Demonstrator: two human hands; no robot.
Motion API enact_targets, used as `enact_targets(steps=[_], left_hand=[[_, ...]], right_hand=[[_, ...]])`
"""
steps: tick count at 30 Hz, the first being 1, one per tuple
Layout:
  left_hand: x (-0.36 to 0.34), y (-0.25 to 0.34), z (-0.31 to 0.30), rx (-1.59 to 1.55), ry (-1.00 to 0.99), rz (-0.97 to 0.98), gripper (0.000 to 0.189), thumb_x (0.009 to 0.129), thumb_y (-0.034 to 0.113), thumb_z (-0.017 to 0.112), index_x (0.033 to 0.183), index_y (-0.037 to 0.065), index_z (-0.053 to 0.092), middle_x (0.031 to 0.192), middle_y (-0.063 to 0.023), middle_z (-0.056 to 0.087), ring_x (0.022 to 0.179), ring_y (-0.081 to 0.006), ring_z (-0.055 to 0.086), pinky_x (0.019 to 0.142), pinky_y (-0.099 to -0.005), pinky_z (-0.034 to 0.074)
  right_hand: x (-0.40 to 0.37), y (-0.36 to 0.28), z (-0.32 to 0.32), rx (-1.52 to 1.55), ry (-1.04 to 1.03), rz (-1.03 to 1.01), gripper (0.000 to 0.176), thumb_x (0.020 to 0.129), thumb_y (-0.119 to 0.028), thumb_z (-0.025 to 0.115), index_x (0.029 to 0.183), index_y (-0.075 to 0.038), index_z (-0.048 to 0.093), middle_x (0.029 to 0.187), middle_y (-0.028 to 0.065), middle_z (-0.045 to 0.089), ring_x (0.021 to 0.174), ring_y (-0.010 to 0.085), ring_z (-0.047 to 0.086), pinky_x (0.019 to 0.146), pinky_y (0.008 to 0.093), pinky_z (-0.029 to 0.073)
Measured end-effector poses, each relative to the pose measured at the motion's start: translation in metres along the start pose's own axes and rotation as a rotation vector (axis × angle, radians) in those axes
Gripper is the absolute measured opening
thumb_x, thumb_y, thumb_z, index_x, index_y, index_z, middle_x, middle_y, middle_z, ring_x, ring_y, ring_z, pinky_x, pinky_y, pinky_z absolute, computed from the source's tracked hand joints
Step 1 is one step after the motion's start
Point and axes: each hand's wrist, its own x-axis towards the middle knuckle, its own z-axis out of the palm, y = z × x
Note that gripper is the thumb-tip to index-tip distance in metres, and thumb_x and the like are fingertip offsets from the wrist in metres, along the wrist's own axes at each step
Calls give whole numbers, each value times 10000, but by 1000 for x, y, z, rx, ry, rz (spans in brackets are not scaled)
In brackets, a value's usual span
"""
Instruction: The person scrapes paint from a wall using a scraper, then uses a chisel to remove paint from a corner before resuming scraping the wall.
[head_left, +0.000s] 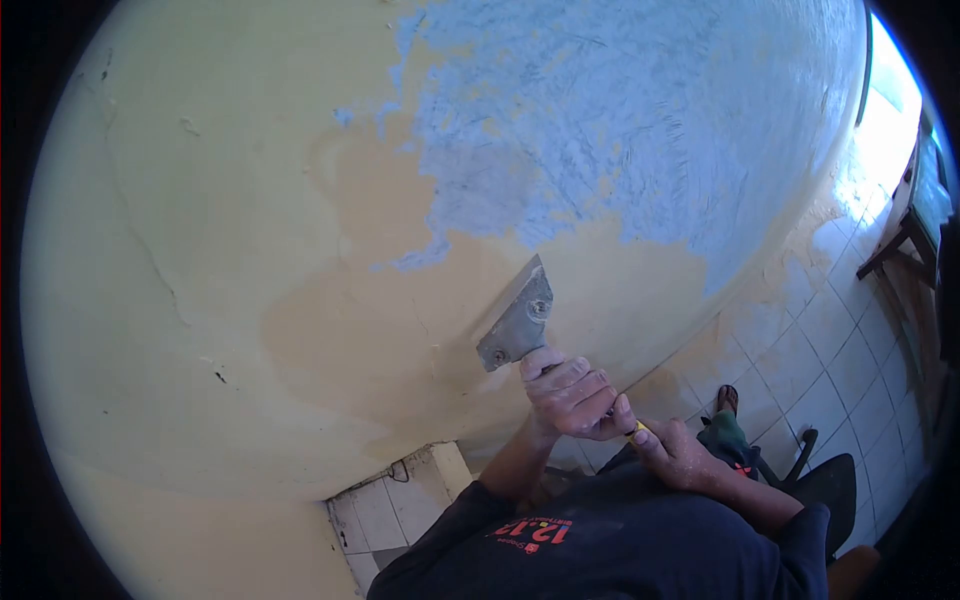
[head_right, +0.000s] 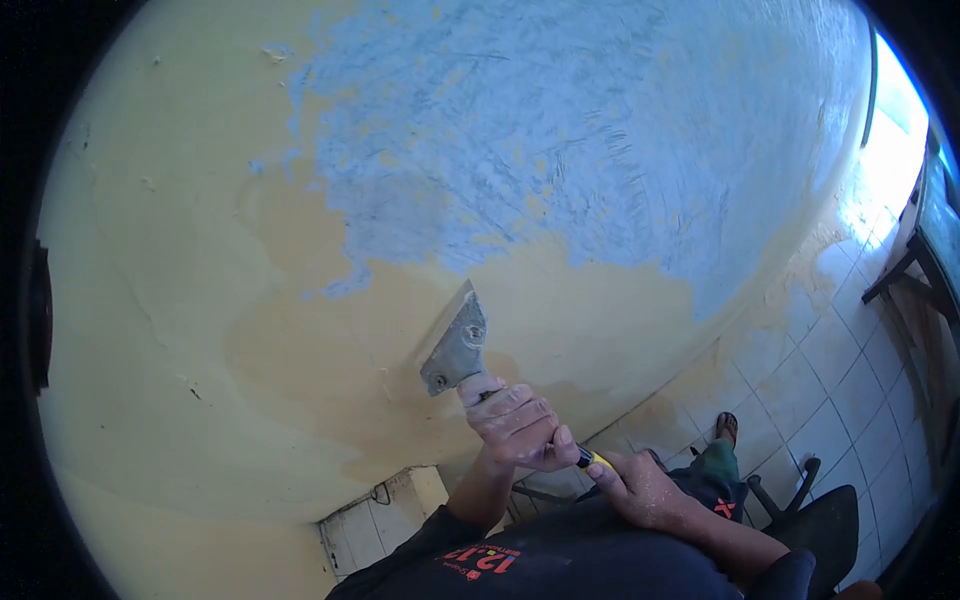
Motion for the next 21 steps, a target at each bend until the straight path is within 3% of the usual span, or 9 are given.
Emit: enact_targets(steps=[13,15,17,19,21], left_hand=[[16,-15,-17,-1,48,42,260,690,216,582,502,202,403,544,53,490,486,-118,460,668,-331,306],[23,-16,-21,17,14,56,250,687,217,580,504,204,410,547,53,489,484,-120,459,677,-335,315],[34,-17,-25,48,105,70,220,674,222,572,510,205,427,540,50,482,477,-125,464,703,-345,334],[46,-21,-38,126,154,69,202,665,231,558,509,205,433,535,50,479,498,-121,485,724,-354,346],[64,-25,-43,156,251,115,216,675,223,519,479,183,438,472,27,453,475,-157,469,701,-378,312]], right_hand=[[14,-4,9,3,-45,5,522,1032,-443,428,878,41,547,649,203,541,585,303,493,628,443,448],[10,-23,4,25,-52,-1,529,1035,-447,423,874,41,550,634,198,528,579,289,486,621,439,444],[10,-49,-4,50,-58,-7,536,1037,-450,417,870,41,553,619,192,515,574,276,480,614,436,441],[14,-72,-12,-114,-38,-74,538,1044,-445,404,868,40,557,596,185,504,556,270,470,599,427,436],[15,-94,-15,-105,-26,-70,531,1046,-438,403,876,39,562,588,184,501,549,277,467,593,431,433]])
